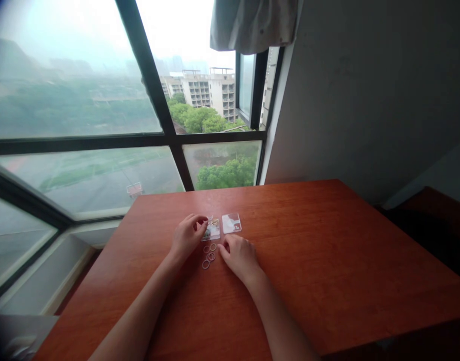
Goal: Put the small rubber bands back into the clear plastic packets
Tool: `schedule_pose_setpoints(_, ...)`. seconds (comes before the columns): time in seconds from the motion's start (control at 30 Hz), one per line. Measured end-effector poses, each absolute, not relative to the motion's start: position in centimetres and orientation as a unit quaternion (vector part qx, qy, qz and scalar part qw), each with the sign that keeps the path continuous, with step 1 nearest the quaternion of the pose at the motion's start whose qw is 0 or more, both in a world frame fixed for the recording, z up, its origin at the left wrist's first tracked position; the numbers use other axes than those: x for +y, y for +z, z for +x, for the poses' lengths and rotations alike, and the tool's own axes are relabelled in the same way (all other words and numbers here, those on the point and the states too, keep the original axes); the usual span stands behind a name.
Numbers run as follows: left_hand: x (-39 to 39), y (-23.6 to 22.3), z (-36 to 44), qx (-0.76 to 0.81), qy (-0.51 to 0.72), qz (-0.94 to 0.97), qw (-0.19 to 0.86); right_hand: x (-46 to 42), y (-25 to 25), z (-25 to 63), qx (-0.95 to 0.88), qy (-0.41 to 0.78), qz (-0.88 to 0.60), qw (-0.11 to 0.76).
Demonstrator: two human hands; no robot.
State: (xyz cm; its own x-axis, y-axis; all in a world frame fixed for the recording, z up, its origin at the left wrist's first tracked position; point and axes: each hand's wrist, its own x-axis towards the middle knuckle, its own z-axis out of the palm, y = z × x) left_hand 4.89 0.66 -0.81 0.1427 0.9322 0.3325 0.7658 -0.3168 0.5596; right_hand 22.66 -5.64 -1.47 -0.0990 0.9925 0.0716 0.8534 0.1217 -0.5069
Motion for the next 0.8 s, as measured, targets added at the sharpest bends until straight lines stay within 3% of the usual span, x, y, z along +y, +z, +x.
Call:
schedule_pose_setpoints(0.47, 0.53, -0.46, 4.47, 0.558, 0.327, 0.749, 0.140, -5.54, -2.22, 21.91, -0.703, 0.140, -0.671, 0.190)
schedule_pose_setpoints(0.8, 0.41, -0.30, 4.61, 0.552, 0.325, 0.754, 0.149, -5.87, -2.32, 22.06, -0.737, 0.152, -0.616, 0.233)
